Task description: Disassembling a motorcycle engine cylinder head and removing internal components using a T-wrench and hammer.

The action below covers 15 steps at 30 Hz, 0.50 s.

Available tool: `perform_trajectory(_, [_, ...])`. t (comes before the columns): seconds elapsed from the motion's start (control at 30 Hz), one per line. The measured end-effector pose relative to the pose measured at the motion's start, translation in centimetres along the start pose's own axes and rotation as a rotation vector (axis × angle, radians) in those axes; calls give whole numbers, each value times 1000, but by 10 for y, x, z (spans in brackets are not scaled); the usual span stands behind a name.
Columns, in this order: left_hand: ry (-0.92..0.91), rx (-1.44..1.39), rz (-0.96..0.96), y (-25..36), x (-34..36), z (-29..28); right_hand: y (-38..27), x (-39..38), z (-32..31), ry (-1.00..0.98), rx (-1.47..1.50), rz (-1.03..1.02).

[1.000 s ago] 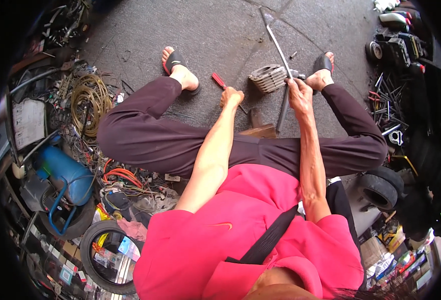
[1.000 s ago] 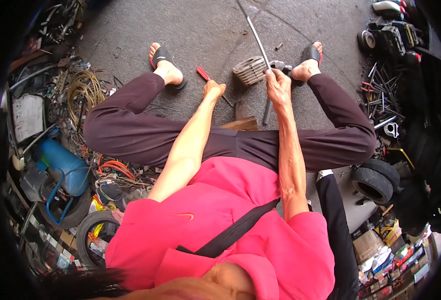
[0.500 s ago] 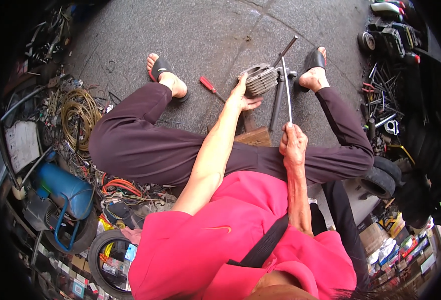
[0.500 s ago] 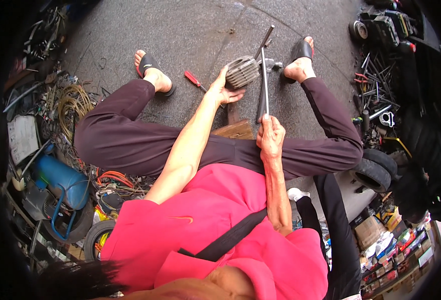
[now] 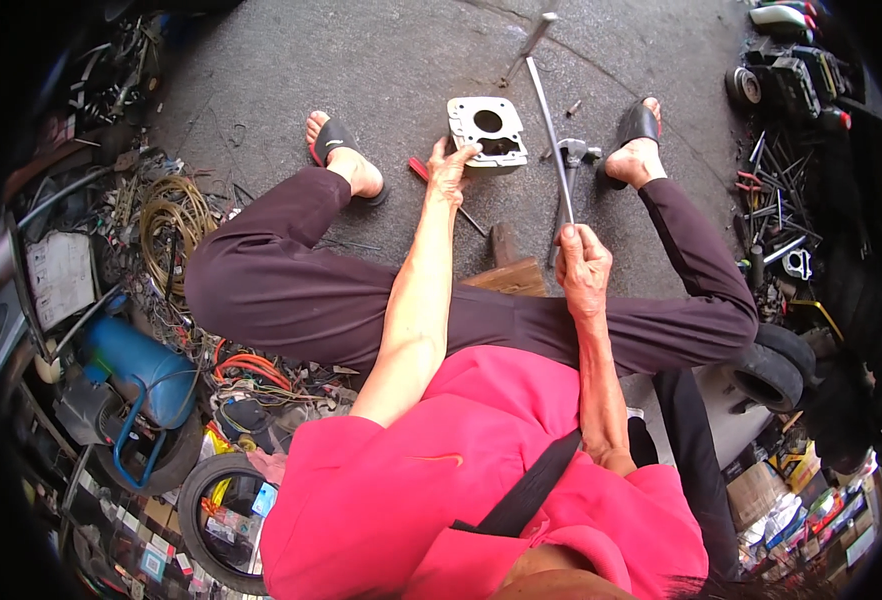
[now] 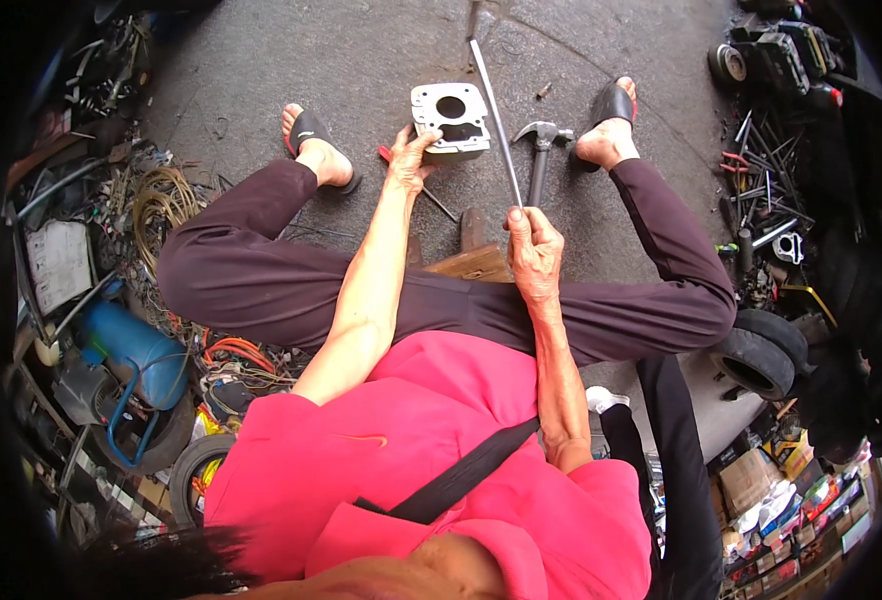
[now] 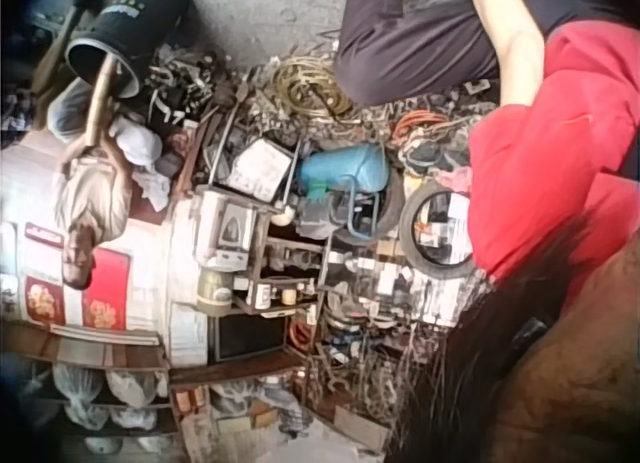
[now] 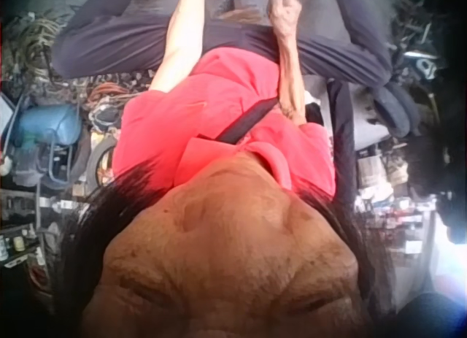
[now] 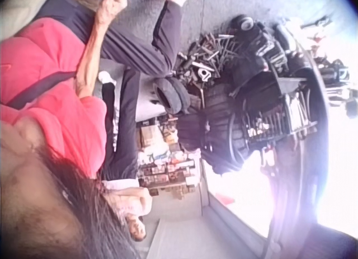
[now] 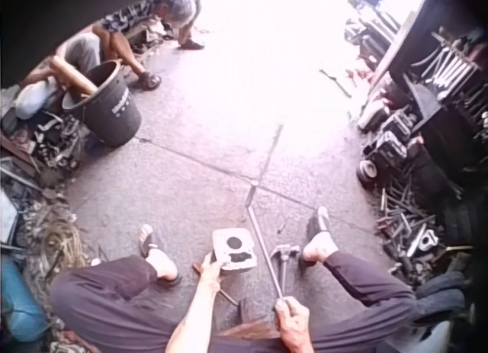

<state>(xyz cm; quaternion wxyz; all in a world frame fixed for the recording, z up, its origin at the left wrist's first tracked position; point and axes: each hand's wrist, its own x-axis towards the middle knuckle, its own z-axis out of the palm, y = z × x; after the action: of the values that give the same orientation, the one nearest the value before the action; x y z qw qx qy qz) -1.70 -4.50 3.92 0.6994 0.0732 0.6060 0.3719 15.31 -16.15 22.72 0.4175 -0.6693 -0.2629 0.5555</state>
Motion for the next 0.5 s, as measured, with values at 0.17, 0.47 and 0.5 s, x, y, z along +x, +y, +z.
perform_trajectory(0.17, [-101, -364, -123, 8, 3, -19, 39, 22, 11, -80, -203, -36])
perform_trajectory(0.47, [-55, -326, -116, -23, -10, -21, 79, 31, -1, -61, -714, 136])
perform_trajectory(0.5, [-58, -301, -118, -25, -10, -22, 81, 31, -1, -46, -805, 225])
